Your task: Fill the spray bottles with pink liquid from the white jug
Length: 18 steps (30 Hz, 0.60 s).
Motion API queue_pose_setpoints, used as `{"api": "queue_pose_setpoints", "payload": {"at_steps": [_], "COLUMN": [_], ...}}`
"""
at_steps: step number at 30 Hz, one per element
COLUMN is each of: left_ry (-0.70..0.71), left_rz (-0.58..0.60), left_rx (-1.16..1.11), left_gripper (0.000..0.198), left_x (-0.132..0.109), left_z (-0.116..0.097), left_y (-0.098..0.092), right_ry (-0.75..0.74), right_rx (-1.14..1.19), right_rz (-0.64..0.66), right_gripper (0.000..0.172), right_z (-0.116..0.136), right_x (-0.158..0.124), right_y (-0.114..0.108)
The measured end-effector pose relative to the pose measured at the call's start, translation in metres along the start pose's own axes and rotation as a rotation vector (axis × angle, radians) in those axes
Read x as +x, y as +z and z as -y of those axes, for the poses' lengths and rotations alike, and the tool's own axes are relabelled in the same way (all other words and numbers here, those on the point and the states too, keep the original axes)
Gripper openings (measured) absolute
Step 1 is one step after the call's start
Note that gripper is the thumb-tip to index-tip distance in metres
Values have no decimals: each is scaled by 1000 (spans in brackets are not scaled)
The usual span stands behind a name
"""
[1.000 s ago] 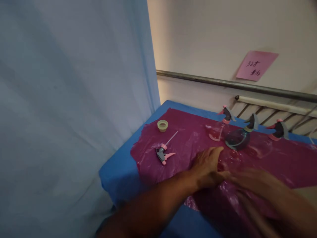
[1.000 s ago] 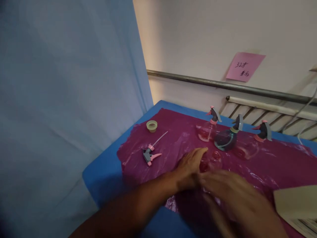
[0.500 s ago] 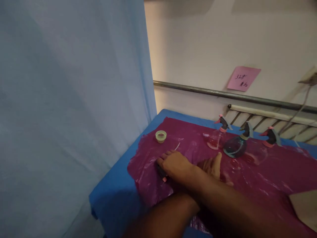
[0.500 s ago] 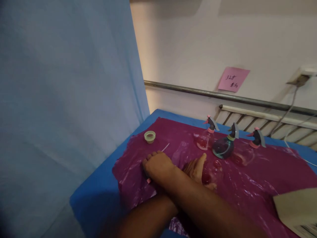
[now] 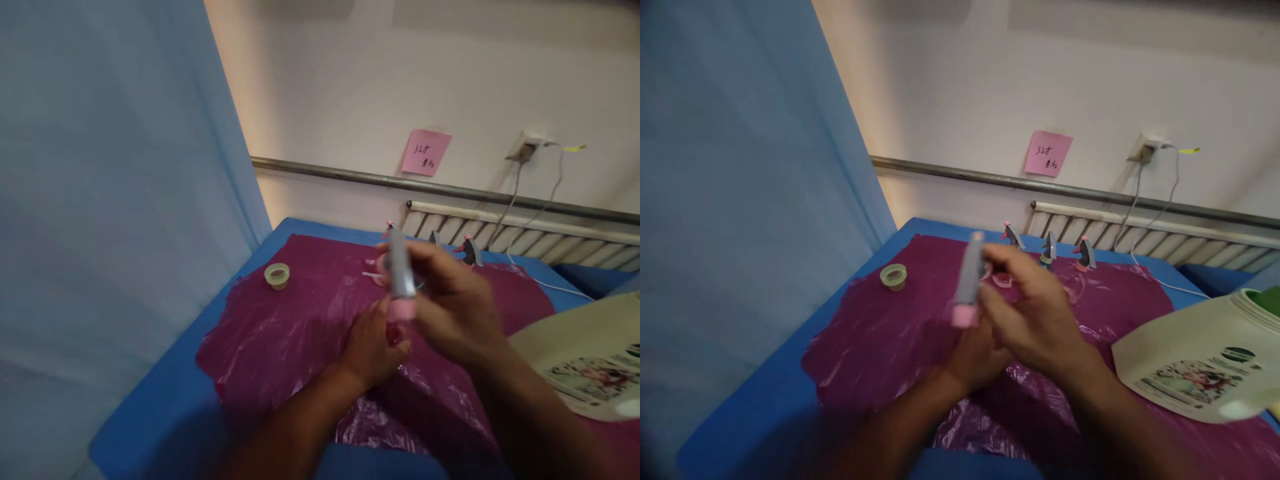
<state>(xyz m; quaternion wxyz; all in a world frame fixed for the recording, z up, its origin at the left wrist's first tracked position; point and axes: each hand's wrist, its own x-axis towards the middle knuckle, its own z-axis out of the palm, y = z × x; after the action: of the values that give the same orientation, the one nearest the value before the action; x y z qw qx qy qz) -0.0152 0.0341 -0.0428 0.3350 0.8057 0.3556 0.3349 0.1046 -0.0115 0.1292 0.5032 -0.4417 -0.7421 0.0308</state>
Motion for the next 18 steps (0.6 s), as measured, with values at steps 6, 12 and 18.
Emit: {"api": "queue_pose_setpoints", "payload": {"at_steps": [6,12,18], "left_ry": [-31,-12,3], "left_rz": [17,70,58], "left_rx": [33,26,10], "left_gripper": [88,92,93], "left_x": [-3,-5,-8], "left_z": [-5,0,-3], "left_y": [-5,-7,-8], "right_ry": [314,390,403], "right_rx": [212,300,357], "right_rz": [-361,-224,-91], "right_gripper": [29,42,34], "right_z": [-6,-16,-31], "right_x": [-13,-29,-38], "right_y": [-63,-69,-53]}}
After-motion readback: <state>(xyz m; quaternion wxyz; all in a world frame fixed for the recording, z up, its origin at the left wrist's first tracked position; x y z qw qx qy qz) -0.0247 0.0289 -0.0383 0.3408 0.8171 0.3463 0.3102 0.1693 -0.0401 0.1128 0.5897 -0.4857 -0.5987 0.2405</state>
